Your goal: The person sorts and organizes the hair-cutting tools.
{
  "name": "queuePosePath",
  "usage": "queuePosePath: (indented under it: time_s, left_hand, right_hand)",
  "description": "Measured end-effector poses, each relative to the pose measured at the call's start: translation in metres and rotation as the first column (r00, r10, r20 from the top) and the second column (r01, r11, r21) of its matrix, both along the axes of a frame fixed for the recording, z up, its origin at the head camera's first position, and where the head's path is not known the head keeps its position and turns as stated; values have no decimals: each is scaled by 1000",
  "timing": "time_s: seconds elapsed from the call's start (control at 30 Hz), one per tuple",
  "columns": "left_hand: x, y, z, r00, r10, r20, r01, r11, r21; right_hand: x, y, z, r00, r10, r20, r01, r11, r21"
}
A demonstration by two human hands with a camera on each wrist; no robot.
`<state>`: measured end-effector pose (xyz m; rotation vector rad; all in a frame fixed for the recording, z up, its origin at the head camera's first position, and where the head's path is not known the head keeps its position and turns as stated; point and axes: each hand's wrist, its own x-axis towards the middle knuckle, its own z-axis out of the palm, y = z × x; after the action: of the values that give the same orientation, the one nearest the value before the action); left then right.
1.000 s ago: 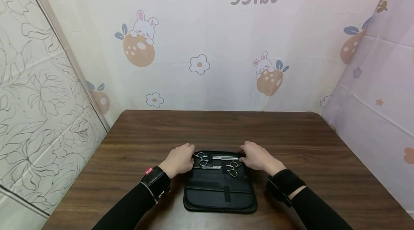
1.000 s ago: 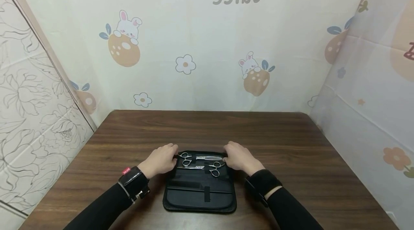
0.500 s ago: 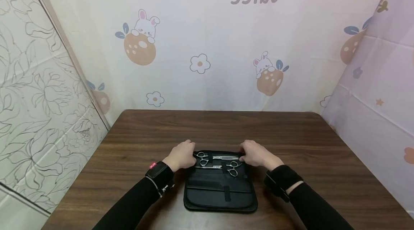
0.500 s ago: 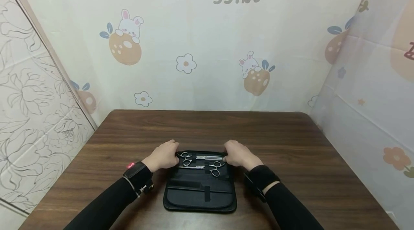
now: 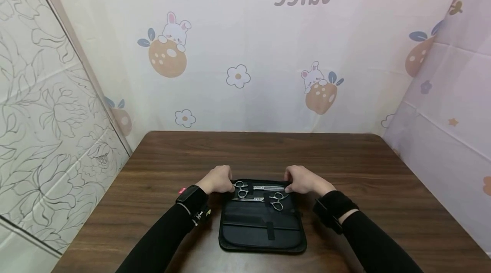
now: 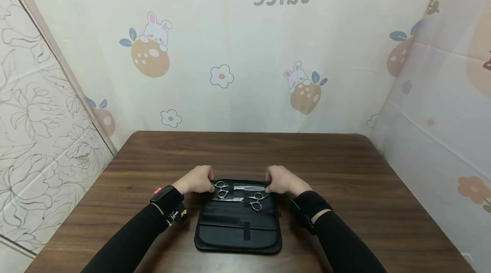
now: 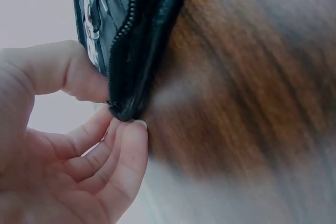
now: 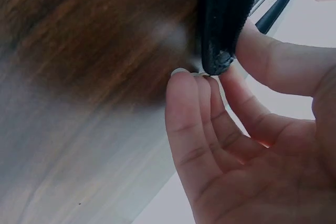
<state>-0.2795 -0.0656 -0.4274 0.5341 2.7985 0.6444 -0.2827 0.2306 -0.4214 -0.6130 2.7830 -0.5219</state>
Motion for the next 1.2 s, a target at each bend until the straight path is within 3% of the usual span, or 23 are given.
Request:
queuePosePath:
  time_s: [0.17, 0.4, 0.57, 0.77, 1.2]
  left_hand:
    - [-2, -3, -3, 1000, 8, 26, -10, 997, 71]
    - [-8, -9, -7, 994, -95, 46, 88, 988, 126]
    - [-10, -15, -8, 986, -143, 84, 125, 972, 197]
    - [-11, -19, -4, 979, -169, 112, 127, 943, 306]
    - [-12, -20, 1, 978, -168, 125, 120, 938, 324]
  right_hand:
    - [-1, 1, 4, 1000, -18, 8, 18, 999, -41]
    - [-2, 0, 4, 996, -20, 83, 27, 995, -93]
    - [-3, 1, 7, 991, -24, 133, 40, 992, -118]
    - [-4, 3, 12, 976, -47, 211, 94, 971, -221]
    - [-6, 1, 14, 974, -52, 219, 105, 965, -240]
